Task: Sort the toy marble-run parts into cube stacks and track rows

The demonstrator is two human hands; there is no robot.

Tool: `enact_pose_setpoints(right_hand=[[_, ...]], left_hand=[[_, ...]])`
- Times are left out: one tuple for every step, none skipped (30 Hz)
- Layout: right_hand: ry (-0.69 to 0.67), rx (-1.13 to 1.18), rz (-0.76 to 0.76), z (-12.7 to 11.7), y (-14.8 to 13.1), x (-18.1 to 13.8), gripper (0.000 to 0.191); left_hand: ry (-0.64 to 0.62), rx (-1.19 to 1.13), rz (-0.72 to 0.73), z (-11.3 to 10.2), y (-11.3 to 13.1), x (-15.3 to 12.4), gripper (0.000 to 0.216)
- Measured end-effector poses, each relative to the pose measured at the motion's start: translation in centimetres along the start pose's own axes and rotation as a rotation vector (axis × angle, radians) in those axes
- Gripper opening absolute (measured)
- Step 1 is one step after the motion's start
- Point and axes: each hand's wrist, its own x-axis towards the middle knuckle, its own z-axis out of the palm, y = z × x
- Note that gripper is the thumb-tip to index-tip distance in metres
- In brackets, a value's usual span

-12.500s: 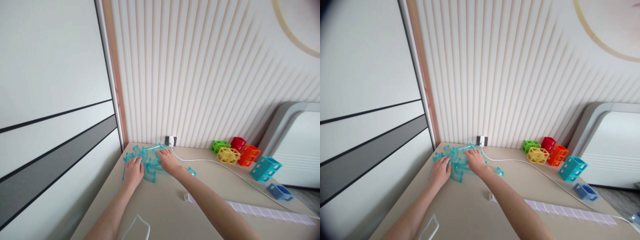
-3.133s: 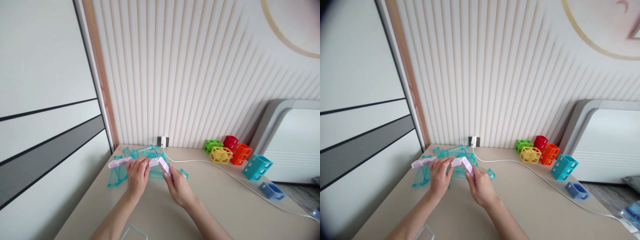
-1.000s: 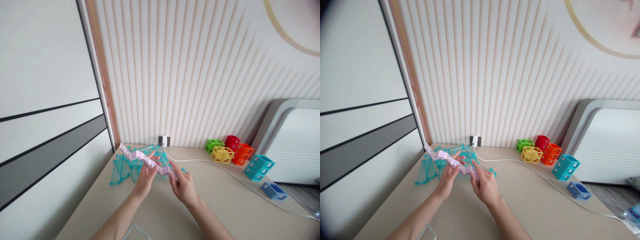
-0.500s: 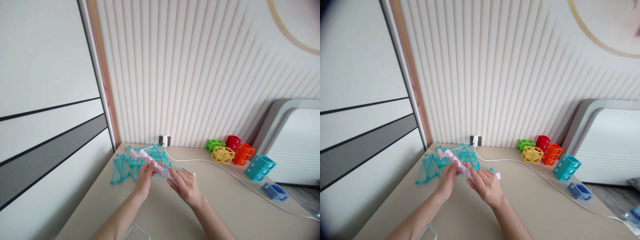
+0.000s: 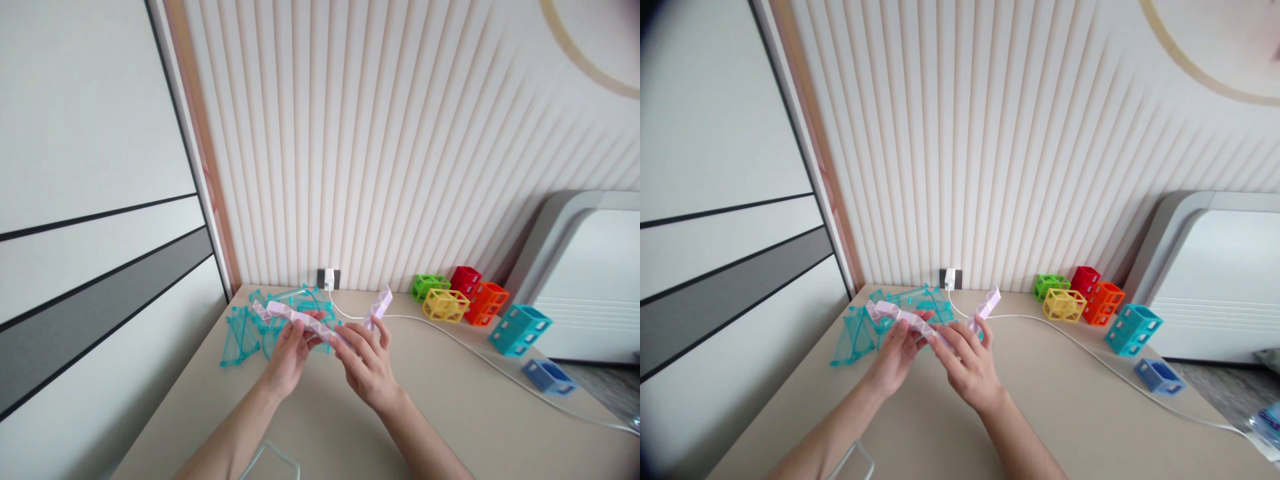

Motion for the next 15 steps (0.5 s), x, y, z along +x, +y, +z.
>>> enact_pose_setpoints(right_hand=[[-0.023,0.003,0.037,0.1,0.2,0.1,0.036],[-0.047,0.009,0.063,0.2,0.4,0.1,0.038],[-0.07,0.014,0.081,0.3,0.6,0.1,0.039],[-0.088,0.016,0.092,0.4,0.8,0.1,0.039],[-0.101,0.016,0.094,0.4,1.0,0.1,0.039],[-0.113,0.014,0.091,0.3,1.1,0.0,0.039],[-0.122,0.011,0.088,0.3,1.1,0.0,0.039],[-0.127,0.007,0.088,0.3,1.0,0.0,0.039],[-0.132,0.004,0.087,0.2,0.9,0.0,0.039],[-0.137,0.001,0.087,0.2,0.8,0.0,0.038],[-0.144,-0.002,0.087,0.1,0.7,0.1,0.038],[-0.15,-0.004,0.087,0.1,0.6,0.1,0.037],[-0.158,-0.008,0.087,0.2,0.6,0.1,0.036],[-0.163,-0.014,0.091,0.2,0.6,0.0,0.035],[-0.165,-0.02,0.1,0.3,0.7,0.0,0.034]], left_hand=[[0.017,0.016,0.03,-0.1,-0.2,0.1,0.036],[0.033,0.046,0.057,-0.3,-0.3,0.3,0.036],[0.047,0.084,0.077,-0.5,-0.5,0.4,0.035],[0.06,0.128,0.093,-0.7,-0.6,0.5,0.035],[0.072,0.173,0.107,-0.9,-0.7,0.6,0.035],[0.082,0.217,0.118,-1.0,-0.7,0.6,0.037],[0.093,0.258,0.128,-1.1,-0.7,0.6,0.039],[0.102,0.296,0.138,-1.1,-0.6,0.7,0.041],[0.108,0.335,0.144,-1.1,-0.5,0.7,0.042],[0.112,0.376,0.147,-1.0,-0.3,0.7,0.043],[0.112,0.419,0.146,-0.9,-0.1,0.6,0.043],[0.109,0.463,0.144,-0.8,0.1,0.6,0.043],[0.104,0.505,0.143,-0.8,0.2,0.6,0.042],[0.094,0.544,0.142,-0.7,0.3,0.6,0.041],[0.083,0.575,0.143,-0.7,0.4,0.6,0.04]])
